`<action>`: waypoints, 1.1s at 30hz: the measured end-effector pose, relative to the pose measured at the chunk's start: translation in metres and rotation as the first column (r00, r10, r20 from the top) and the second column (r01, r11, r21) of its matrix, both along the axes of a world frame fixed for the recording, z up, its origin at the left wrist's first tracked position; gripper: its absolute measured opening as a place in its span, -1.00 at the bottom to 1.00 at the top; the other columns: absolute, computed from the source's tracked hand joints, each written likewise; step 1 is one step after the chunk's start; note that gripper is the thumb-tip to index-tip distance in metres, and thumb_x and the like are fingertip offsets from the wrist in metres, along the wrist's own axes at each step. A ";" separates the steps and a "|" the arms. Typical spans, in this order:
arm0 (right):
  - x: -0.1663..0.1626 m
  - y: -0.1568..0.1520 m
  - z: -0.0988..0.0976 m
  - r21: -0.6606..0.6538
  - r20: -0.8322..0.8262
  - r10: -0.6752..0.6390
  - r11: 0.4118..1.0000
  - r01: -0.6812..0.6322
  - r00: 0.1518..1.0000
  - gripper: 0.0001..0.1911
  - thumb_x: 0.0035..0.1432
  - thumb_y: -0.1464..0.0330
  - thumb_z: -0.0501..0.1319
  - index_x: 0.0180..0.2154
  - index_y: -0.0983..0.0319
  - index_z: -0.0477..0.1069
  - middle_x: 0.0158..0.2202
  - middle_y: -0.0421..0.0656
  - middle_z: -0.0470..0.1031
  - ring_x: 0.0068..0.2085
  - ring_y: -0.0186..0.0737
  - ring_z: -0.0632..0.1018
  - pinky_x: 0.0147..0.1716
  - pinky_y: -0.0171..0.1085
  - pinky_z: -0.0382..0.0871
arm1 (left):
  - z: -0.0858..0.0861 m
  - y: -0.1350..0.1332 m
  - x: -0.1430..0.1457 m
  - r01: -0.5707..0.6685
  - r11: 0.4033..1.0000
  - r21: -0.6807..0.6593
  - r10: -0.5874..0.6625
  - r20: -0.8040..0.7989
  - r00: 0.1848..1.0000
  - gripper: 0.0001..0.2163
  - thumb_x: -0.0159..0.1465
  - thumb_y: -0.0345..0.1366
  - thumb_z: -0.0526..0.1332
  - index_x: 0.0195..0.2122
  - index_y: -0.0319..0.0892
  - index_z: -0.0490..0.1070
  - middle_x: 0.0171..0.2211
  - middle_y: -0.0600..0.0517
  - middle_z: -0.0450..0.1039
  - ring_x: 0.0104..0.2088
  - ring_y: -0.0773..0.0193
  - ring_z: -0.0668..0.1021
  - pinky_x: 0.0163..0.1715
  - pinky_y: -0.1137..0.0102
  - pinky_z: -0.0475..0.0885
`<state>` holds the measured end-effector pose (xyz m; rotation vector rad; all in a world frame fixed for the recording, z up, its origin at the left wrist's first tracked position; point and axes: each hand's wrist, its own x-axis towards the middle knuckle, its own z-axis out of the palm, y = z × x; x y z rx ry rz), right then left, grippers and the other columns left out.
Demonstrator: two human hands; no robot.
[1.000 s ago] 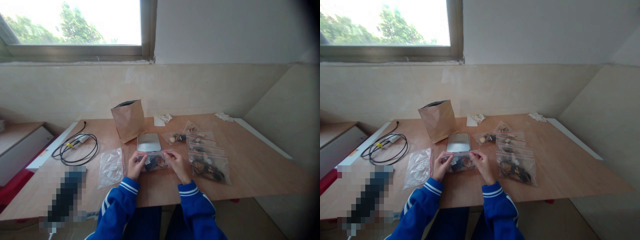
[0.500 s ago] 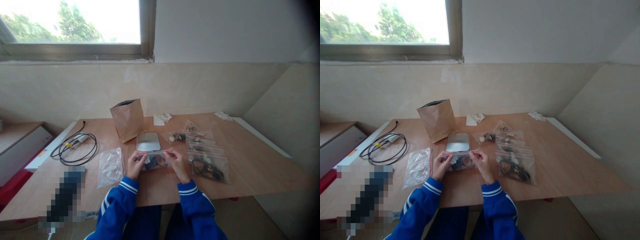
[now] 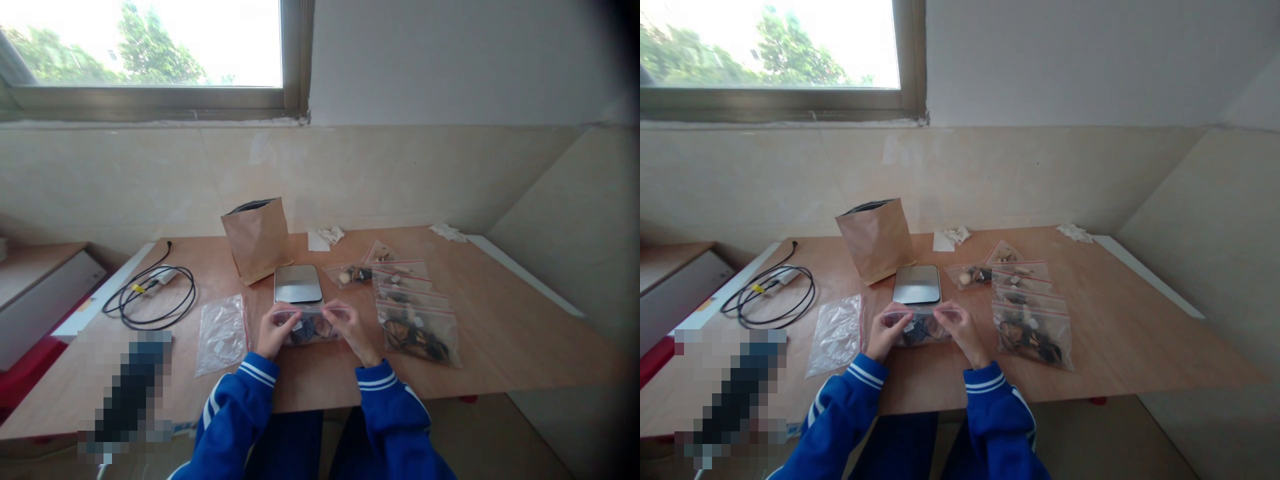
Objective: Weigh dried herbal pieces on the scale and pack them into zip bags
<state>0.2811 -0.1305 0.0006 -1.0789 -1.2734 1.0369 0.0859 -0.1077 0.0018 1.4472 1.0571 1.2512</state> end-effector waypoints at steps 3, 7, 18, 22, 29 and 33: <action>0.000 0.000 0.000 0.004 0.017 -0.012 1.000 0.012 1.000 -0.72 0.06 0.11 0.28 -0.37 0.19 0.48 -0.37 -0.16 0.53 -0.30 -0.18 0.55 -0.31 -0.25 0.46 | 0.002 0.000 0.000 -0.006 1.000 -0.014 0.006 0.012 1.000 -0.76 0.07 -0.14 0.36 -0.39 -0.24 0.53 -0.42 -0.01 0.48 -0.42 0.30 0.50 -0.41 0.45 0.40; 0.000 0.004 -0.005 0.056 0.020 -0.037 0.998 0.036 0.999 -0.73 0.05 0.13 0.29 -0.42 0.21 0.49 -0.40 -0.20 0.49 -0.32 -0.22 0.54 -0.28 -0.27 0.43 | 0.004 -0.001 -0.001 -0.004 1.000 0.018 0.004 -0.001 1.000 -0.76 0.09 -0.14 0.34 -0.40 -0.24 0.53 -0.41 0.00 0.46 -0.39 0.30 0.50 -0.39 0.45 0.40; 0.001 0.005 -0.004 0.108 0.056 -0.091 0.991 0.085 0.994 -0.74 0.04 0.14 0.30 -0.45 0.22 0.50 -0.44 -0.20 0.45 -0.37 -0.25 0.50 -0.36 -0.29 0.41 | 0.004 -0.002 0.001 -0.027 0.997 0.067 0.029 -0.027 0.999 -0.77 0.11 -0.16 0.33 -0.38 -0.24 0.51 -0.40 -0.01 0.45 -0.38 0.31 0.48 -0.37 0.46 0.40; 0.000 0.005 -0.004 0.040 0.003 -0.046 0.998 0.046 0.999 -0.72 0.04 0.11 0.29 -0.41 0.21 0.50 -0.40 -0.18 0.50 -0.33 -0.21 0.54 -0.31 -0.26 0.46 | 0.004 -0.002 0.002 -0.010 1.000 0.028 0.011 -0.017 1.000 -0.75 0.09 -0.13 0.34 -0.38 -0.24 0.53 -0.36 -0.03 0.47 -0.37 0.28 0.52 -0.38 0.44 0.44; -0.004 0.008 -0.007 0.013 -0.047 0.004 1.000 -0.003 0.999 -0.72 -0.02 0.12 0.34 -0.35 0.19 0.55 -0.33 -0.15 0.54 -0.25 -0.18 0.56 -0.23 -0.22 0.45 | 0.003 -0.002 0.006 0.007 1.000 -0.014 -0.007 -0.007 1.000 -0.75 0.07 -0.16 0.36 -0.33 -0.24 0.57 -0.33 -0.07 0.54 -0.33 0.23 0.56 -0.31 0.40 0.47; -0.004 0.008 -0.008 0.008 -0.013 0.003 1.000 -0.003 1.000 -0.71 0.01 0.11 0.31 -0.42 0.21 0.53 -0.41 -0.18 0.51 -0.33 -0.22 0.54 -0.32 -0.27 0.44 | 0.005 -0.002 0.009 -0.008 1.000 0.006 0.008 -0.001 1.000 -0.77 0.08 -0.16 0.35 -0.38 -0.25 0.57 -0.36 -0.07 0.53 -0.32 0.21 0.56 -0.32 0.39 0.47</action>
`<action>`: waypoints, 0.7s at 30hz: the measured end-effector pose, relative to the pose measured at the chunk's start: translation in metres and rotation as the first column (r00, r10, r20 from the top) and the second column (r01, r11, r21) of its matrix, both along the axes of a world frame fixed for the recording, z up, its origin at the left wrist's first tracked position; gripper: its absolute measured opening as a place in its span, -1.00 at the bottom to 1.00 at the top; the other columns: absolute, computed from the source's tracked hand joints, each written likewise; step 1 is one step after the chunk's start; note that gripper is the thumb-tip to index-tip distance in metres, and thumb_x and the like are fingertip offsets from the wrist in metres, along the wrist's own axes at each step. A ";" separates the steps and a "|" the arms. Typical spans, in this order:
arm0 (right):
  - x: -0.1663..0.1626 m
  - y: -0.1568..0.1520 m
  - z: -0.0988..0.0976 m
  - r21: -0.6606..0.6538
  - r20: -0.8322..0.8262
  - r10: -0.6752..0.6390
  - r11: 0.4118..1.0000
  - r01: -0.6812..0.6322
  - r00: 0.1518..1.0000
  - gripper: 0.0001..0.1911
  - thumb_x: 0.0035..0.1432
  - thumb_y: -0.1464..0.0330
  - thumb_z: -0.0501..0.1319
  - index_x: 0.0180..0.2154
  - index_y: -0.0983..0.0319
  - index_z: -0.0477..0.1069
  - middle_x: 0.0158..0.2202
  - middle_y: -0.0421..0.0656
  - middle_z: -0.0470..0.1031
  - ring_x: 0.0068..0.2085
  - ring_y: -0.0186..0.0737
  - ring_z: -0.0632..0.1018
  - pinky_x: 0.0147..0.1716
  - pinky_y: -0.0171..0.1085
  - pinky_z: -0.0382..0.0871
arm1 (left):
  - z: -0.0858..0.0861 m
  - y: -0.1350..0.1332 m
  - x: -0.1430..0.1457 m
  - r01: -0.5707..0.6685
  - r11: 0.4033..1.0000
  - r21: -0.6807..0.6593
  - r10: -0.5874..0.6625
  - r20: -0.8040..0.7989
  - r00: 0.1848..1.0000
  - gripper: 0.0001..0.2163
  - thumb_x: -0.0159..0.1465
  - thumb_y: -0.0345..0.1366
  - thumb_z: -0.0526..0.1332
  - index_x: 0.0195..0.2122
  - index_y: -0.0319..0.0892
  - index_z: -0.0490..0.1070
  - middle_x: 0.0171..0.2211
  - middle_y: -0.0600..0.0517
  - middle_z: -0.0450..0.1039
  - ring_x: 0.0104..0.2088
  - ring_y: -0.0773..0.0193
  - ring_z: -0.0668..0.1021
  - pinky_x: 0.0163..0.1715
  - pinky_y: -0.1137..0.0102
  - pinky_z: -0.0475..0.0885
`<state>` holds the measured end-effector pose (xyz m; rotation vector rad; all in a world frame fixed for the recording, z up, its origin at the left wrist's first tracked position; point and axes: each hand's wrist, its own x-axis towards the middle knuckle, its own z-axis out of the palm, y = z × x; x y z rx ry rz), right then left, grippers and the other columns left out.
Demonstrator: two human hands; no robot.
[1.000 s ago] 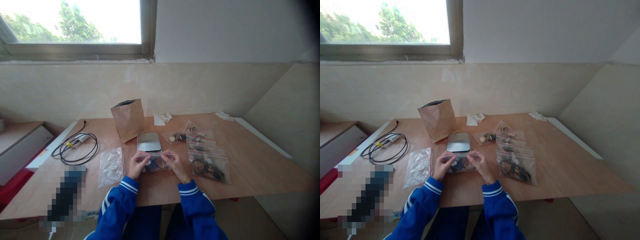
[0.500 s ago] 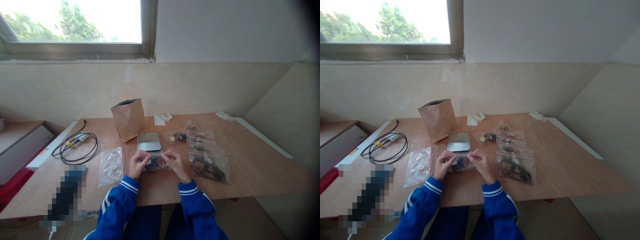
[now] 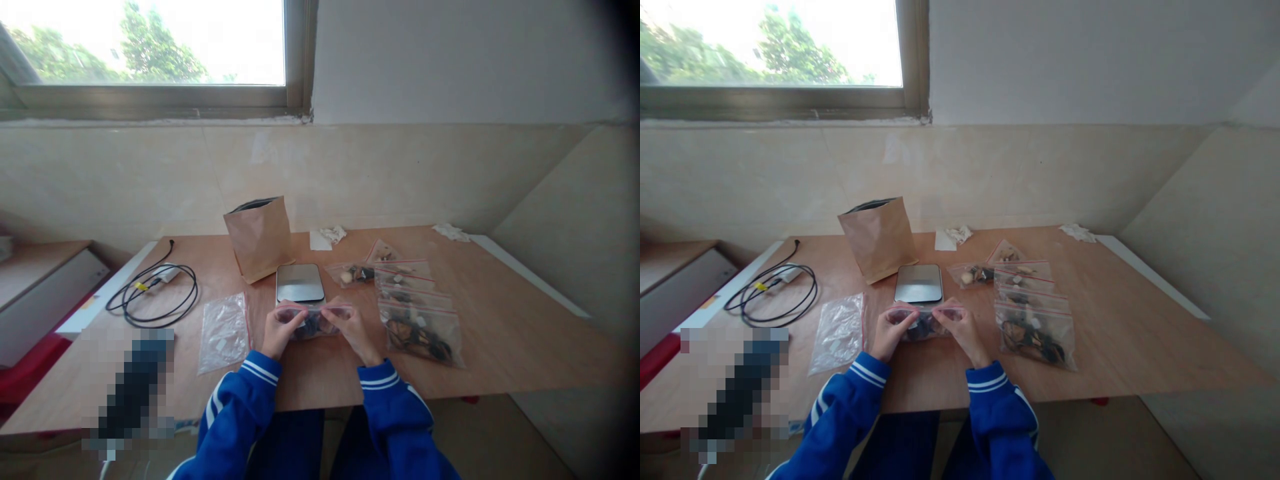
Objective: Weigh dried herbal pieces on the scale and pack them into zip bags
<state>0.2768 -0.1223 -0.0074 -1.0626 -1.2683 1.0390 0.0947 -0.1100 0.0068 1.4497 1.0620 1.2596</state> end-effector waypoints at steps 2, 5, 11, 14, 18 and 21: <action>0.001 0.000 -0.001 0.014 0.000 -0.012 1.000 0.012 1.000 -0.72 0.01 0.12 0.32 -0.42 0.21 0.52 -0.42 -0.20 0.49 -0.35 -0.24 0.53 -0.33 -0.28 0.43 | 0.002 0.000 0.001 -0.008 1.000 0.018 0.008 -0.002 1.000 -0.78 0.08 -0.16 0.36 -0.39 -0.24 0.57 -0.37 -0.06 0.53 -0.33 0.21 0.55 -0.33 0.39 0.46; 0.001 -0.001 -0.002 0.051 0.015 -0.033 0.998 0.032 0.999 -0.74 0.03 0.13 0.31 -0.43 0.20 0.51 -0.42 -0.21 0.47 -0.36 -0.26 0.53 -0.34 -0.29 0.42 | 0.003 -0.001 0.001 -0.019 0.999 0.042 0.019 -0.021 1.000 -0.79 0.09 -0.17 0.35 -0.41 -0.24 0.57 -0.37 -0.06 0.53 -0.32 0.22 0.55 -0.32 0.39 0.44; 0.001 0.001 -0.006 0.080 0.059 -0.041 0.996 0.037 0.997 -0.75 0.06 0.15 0.30 -0.41 0.21 0.52 -0.40 -0.19 0.49 -0.31 -0.24 0.53 -0.27 -0.28 0.42 | 0.000 -0.001 0.001 -0.017 1.000 0.002 0.017 -0.016 1.000 -0.77 0.10 -0.17 0.34 -0.38 -0.26 0.56 -0.36 -0.06 0.53 -0.33 0.23 0.54 -0.33 0.42 0.43; 0.002 0.002 -0.009 0.051 0.051 -0.018 0.999 0.016 0.999 -0.73 0.06 0.13 0.30 -0.39 0.21 0.52 -0.39 -0.18 0.52 -0.32 -0.23 0.53 -0.28 -0.27 0.44 | -0.001 -0.001 0.001 -0.001 1.000 -0.009 0.001 0.002 1.000 -0.77 0.10 -0.17 0.34 -0.36 -0.27 0.56 -0.35 -0.06 0.53 -0.33 0.25 0.55 -0.32 0.42 0.43; 0.002 0.002 -0.009 0.036 0.027 0.023 0.999 -0.024 0.999 -0.73 0.04 0.14 0.31 -0.30 0.19 0.54 -0.35 -0.17 0.53 -0.32 -0.22 0.53 -0.29 -0.26 0.45 | 0.000 -0.001 0.000 0.016 1.000 0.017 -0.016 -0.005 1.000 -0.77 0.10 -0.18 0.34 -0.33 -0.25 0.57 -0.31 -0.07 0.53 -0.29 0.23 0.55 -0.29 0.41 0.43; 0.002 0.002 -0.008 0.071 0.044 0.019 0.997 -0.022 0.999 -0.75 0.02 0.17 0.33 -0.29 0.18 0.55 -0.34 -0.18 0.50 -0.31 -0.24 0.52 -0.30 -0.27 0.43 | 0.000 -0.002 0.000 0.037 0.999 0.040 -0.036 -0.015 0.999 -0.77 0.09 -0.18 0.36 -0.31 -0.24 0.58 -0.28 -0.09 0.54 -0.26 0.20 0.55 -0.28 0.40 0.43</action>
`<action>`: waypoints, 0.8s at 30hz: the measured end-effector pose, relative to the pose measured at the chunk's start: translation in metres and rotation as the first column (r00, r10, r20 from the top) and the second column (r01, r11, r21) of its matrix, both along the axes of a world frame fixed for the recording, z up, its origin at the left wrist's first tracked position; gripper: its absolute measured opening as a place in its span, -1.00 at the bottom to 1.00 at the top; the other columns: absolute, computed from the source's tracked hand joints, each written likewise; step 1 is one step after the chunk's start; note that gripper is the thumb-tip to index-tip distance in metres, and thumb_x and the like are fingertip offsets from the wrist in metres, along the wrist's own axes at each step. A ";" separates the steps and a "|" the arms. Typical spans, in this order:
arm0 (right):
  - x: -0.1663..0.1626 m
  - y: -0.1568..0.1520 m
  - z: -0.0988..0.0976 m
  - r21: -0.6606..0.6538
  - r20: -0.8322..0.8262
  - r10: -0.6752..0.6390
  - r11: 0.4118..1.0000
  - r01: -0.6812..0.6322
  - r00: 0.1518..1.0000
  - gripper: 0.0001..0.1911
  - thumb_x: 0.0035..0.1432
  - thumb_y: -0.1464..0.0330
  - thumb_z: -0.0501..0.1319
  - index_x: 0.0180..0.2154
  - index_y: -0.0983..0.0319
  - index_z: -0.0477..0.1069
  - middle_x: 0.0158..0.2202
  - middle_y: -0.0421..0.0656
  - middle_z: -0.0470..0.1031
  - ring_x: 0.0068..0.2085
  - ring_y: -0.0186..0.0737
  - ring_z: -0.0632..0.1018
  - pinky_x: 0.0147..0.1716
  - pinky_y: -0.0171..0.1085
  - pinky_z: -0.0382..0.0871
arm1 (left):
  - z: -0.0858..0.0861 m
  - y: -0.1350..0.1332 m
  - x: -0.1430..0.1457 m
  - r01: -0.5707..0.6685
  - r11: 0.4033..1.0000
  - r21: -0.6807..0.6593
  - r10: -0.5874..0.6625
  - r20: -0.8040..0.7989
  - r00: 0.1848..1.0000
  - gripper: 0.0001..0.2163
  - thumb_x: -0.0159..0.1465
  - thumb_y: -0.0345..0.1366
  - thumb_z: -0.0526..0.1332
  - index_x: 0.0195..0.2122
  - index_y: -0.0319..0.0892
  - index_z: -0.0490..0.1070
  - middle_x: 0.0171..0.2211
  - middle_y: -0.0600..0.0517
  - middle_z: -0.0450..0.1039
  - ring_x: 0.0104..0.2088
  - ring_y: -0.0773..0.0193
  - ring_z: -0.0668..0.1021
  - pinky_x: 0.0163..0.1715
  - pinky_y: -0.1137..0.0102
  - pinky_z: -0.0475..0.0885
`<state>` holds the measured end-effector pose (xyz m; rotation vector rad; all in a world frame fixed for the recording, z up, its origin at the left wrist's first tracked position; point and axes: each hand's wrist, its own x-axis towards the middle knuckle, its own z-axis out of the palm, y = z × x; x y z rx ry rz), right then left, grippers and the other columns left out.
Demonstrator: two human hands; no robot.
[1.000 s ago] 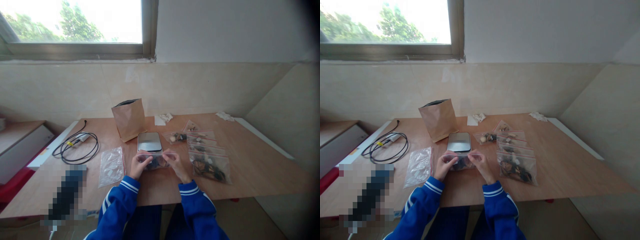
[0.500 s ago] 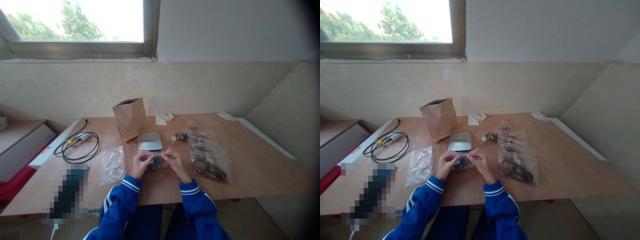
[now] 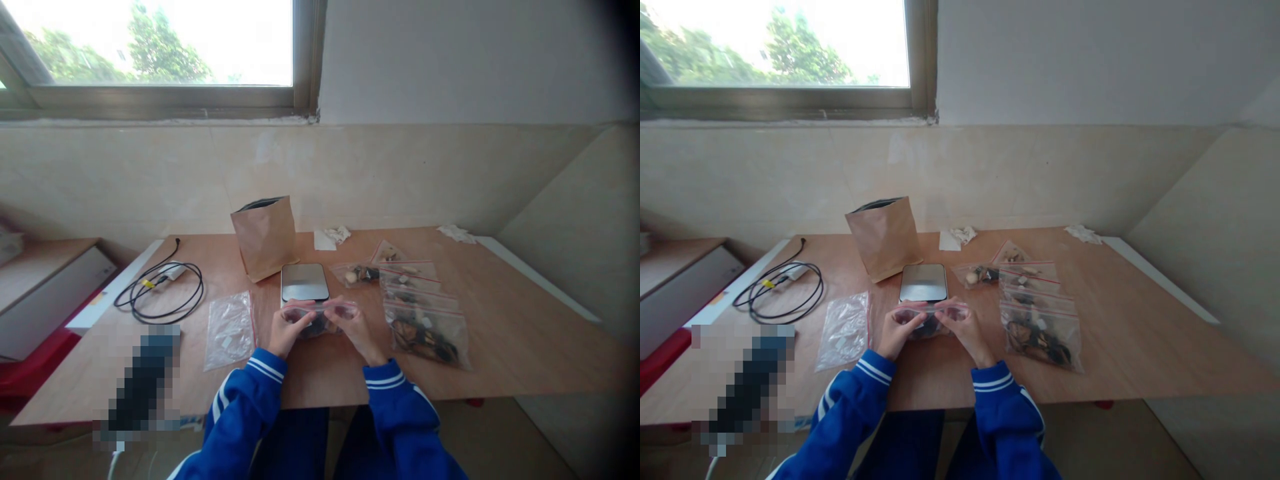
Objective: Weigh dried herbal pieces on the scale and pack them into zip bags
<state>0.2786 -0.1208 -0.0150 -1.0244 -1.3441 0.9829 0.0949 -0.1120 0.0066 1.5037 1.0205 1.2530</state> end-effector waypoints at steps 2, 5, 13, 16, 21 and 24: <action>-0.001 0.000 0.002 0.013 0.016 -0.008 1.000 0.008 1.000 -0.77 0.02 0.18 0.34 -0.33 0.19 0.55 -0.37 -0.19 0.48 -0.34 -0.26 0.51 -0.34 -0.29 0.41 | -0.001 0.000 0.000 0.014 1.000 0.012 -0.014 0.000 1.000 -0.78 0.09 -0.18 0.36 -0.33 -0.24 0.58 -0.30 -0.09 0.54 -0.27 0.21 0.55 -0.29 0.39 0.43; -0.003 -0.001 0.005 0.043 0.021 -0.023 0.999 0.022 1.000 -0.78 0.03 0.19 0.33 -0.39 0.22 0.54 -0.40 -0.19 0.46 -0.36 -0.27 0.50 -0.36 -0.30 0.40 | -0.002 -0.001 0.001 0.025 0.999 0.035 -0.025 -0.004 1.000 -0.79 0.09 -0.18 0.36 -0.38 -0.24 0.57 -0.33 -0.08 0.53 -0.30 0.23 0.54 -0.30 0.40 0.43; -0.013 -0.003 0.011 0.116 0.026 -0.094 0.989 0.090 0.995 -0.84 0.04 0.27 0.32 -0.45 0.24 0.50 -0.44 -0.19 0.44 -0.36 -0.27 0.50 -0.36 -0.32 0.39 | -0.003 -0.001 0.001 -0.016 0.999 0.036 0.017 -0.010 1.000 -0.80 0.10 -0.17 0.35 -0.42 -0.24 0.56 -0.37 -0.07 0.53 -0.31 0.22 0.54 -0.29 0.39 0.41; -0.015 -0.003 0.011 0.129 0.033 -0.087 0.988 0.082 0.996 -0.85 0.05 0.28 0.31 -0.44 0.24 0.50 -0.42 -0.18 0.45 -0.35 -0.26 0.50 -0.34 -0.31 0.40 | -0.004 0.000 0.001 -0.021 1.000 0.020 0.021 -0.006 1.000 -0.78 0.09 -0.17 0.35 -0.42 -0.25 0.54 -0.38 -0.06 0.51 -0.38 0.28 0.51 -0.39 0.43 0.38; -0.014 -0.002 0.012 0.112 0.048 -0.077 0.991 0.071 0.996 -0.84 0.05 0.26 0.31 -0.42 0.22 0.52 -0.42 -0.18 0.46 -0.36 -0.26 0.50 -0.33 -0.30 0.41 | -0.007 0.001 0.002 -0.011 0.999 0.041 0.013 -0.047 0.999 -0.77 0.13 -0.15 0.31 -0.40 -0.25 0.53 -0.41 -0.02 0.48 -0.47 0.37 0.43 -0.48 0.47 0.29; -0.016 -0.003 0.012 0.130 0.051 -0.070 0.989 0.063 0.996 -0.86 0.02 0.26 0.35 -0.39 0.21 0.54 -0.40 -0.17 0.48 -0.34 -0.26 0.51 -0.35 -0.30 0.41 | -0.008 0.000 0.002 -0.006 0.998 0.068 0.009 -0.050 0.999 -0.78 0.15 -0.16 0.30 -0.37 -0.24 0.54 -0.40 -0.01 0.48 -0.48 0.39 0.41 -0.49 0.48 0.27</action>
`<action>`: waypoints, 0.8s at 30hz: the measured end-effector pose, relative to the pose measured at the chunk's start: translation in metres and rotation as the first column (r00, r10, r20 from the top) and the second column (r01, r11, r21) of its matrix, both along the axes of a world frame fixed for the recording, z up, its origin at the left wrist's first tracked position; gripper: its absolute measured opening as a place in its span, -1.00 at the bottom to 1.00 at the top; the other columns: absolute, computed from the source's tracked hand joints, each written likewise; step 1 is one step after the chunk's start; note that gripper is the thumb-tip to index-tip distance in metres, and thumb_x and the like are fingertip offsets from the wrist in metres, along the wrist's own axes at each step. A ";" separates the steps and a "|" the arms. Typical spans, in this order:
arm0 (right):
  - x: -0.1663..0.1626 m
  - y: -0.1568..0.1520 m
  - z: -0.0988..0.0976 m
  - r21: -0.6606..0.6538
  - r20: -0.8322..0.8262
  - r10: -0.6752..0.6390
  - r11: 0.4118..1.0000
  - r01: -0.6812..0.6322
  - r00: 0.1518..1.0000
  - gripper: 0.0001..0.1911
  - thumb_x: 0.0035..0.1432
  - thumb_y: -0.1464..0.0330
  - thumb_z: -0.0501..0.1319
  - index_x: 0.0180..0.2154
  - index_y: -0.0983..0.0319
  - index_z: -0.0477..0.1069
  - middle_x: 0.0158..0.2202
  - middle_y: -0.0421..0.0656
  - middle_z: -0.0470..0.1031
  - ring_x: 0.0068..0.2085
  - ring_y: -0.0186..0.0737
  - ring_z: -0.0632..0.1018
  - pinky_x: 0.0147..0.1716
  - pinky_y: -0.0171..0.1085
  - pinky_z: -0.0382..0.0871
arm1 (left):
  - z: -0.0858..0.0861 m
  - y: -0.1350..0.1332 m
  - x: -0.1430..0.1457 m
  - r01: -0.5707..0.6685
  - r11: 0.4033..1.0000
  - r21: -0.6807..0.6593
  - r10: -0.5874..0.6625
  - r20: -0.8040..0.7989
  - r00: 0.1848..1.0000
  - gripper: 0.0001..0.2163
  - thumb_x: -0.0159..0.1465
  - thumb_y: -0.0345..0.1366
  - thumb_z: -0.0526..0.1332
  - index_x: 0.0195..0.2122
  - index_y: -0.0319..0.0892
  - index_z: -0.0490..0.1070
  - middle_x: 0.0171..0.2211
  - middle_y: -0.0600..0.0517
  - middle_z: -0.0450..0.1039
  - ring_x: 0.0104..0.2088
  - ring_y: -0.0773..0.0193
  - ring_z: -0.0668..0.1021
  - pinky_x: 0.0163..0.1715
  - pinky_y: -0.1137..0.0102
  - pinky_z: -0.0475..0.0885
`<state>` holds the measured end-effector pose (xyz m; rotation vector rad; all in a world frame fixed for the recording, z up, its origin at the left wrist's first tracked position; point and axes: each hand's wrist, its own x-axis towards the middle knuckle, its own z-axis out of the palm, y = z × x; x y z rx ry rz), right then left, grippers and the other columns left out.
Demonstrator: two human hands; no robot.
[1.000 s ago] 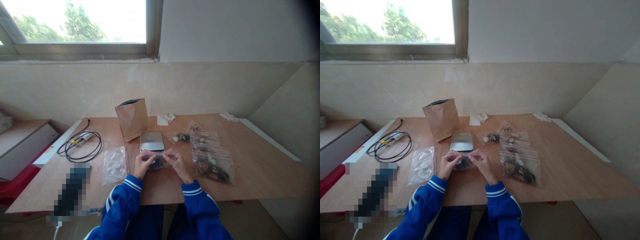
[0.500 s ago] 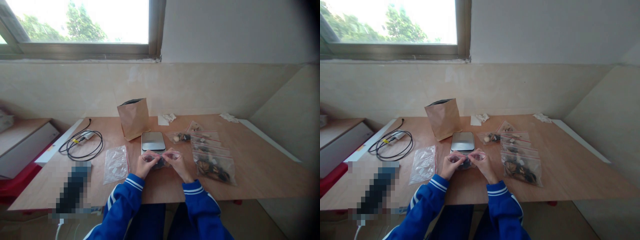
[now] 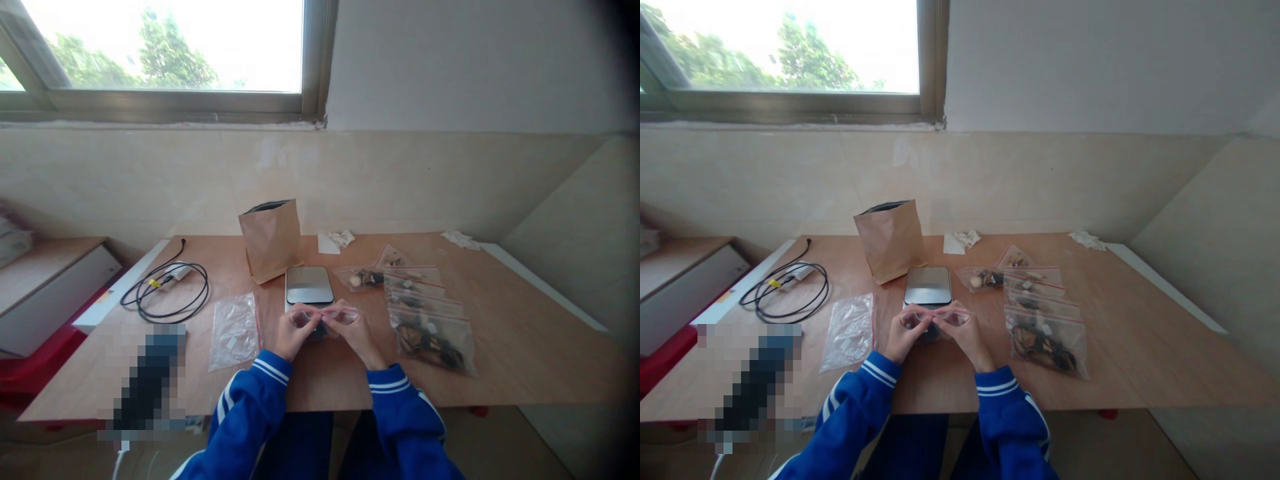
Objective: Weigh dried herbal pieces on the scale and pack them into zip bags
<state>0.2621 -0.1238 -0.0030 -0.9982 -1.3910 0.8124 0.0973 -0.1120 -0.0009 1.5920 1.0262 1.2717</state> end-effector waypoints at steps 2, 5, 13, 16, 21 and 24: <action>-0.003 -0.001 -0.001 0.012 -0.006 -0.017 1.000 0.017 1.000 -0.87 0.02 0.27 0.35 -0.41 0.20 0.55 -0.41 -0.18 0.47 -0.34 -0.27 0.51 -0.35 -0.31 0.41 | -0.001 -0.001 0.000 -0.007 1.000 0.014 0.007 0.005 1.000 -0.79 0.15 -0.17 0.30 -0.37 -0.24 0.54 -0.41 -0.01 0.48 -0.49 0.39 0.40 -0.49 0.48 0.27; -0.007 -0.001 -0.004 0.014 -0.030 -0.055 0.998 0.056 0.998 -0.86 0.04 0.28 0.34 -0.46 0.21 0.53 -0.47 -0.21 0.42 -0.39 -0.30 0.50 -0.38 -0.34 0.40 | -0.001 -0.001 0.000 -0.041 0.999 0.024 0.040 0.040 0.998 -0.81 0.12 -0.19 0.33 -0.43 -0.24 0.51 -0.46 0.01 0.46 -0.50 0.40 0.40 -0.49 0.48 0.28; -0.002 0.000 -0.007 0.003 -0.031 -0.025 1.000 0.025 0.999 -0.80 0.05 0.23 0.34 -0.48 0.22 0.53 -0.48 -0.21 0.43 -0.41 -0.30 0.49 -0.40 -0.34 0.37 | 0.009 -0.004 0.001 -0.065 0.996 -0.055 0.073 0.160 0.984 -0.73 0.00 -0.19 0.41 -0.62 -0.25 0.42 -0.56 0.04 0.43 -0.50 0.35 0.46 -0.47 0.45 0.34; -0.001 -0.001 -0.004 0.003 -0.039 -0.014 1.000 0.015 0.999 -0.76 0.10 0.20 0.29 -0.48 0.22 0.53 -0.49 -0.21 0.42 -0.40 -0.29 0.48 -0.41 -0.34 0.34 | 0.011 -0.005 -0.001 -0.099 0.987 -0.126 0.119 0.166 0.979 -0.73 -0.03 -0.16 0.42 -0.61 -0.25 0.44 -0.59 0.05 0.43 -0.53 0.35 0.45 -0.49 0.46 0.33; -0.005 -0.002 0.001 -0.028 -0.039 -0.042 0.999 0.041 0.998 -0.68 0.12 0.12 0.25 -0.50 0.22 0.52 -0.50 -0.21 0.41 -0.40 -0.26 0.46 -0.40 -0.33 0.32 | 0.013 -0.003 -0.005 -0.124 0.976 -0.181 0.154 0.163 0.974 -0.71 0.07 -0.10 0.34 -0.58 -0.24 0.51 -0.56 0.00 0.50 -0.48 0.29 0.51 -0.43 0.42 0.37; -0.005 0.000 -0.002 -0.112 -0.053 -0.041 0.993 0.035 0.998 -0.52 0.19 0.00 0.11 -0.46 0.22 0.53 -0.51 -0.16 0.46 -0.41 -0.22 0.48 -0.41 -0.31 0.35 | 0.012 0.000 -0.007 -0.147 0.970 -0.192 0.183 0.182 0.966 -0.71 0.07 -0.08 0.33 -0.57 -0.23 0.53 -0.54 0.00 0.51 -0.46 0.27 0.52 -0.42 0.42 0.37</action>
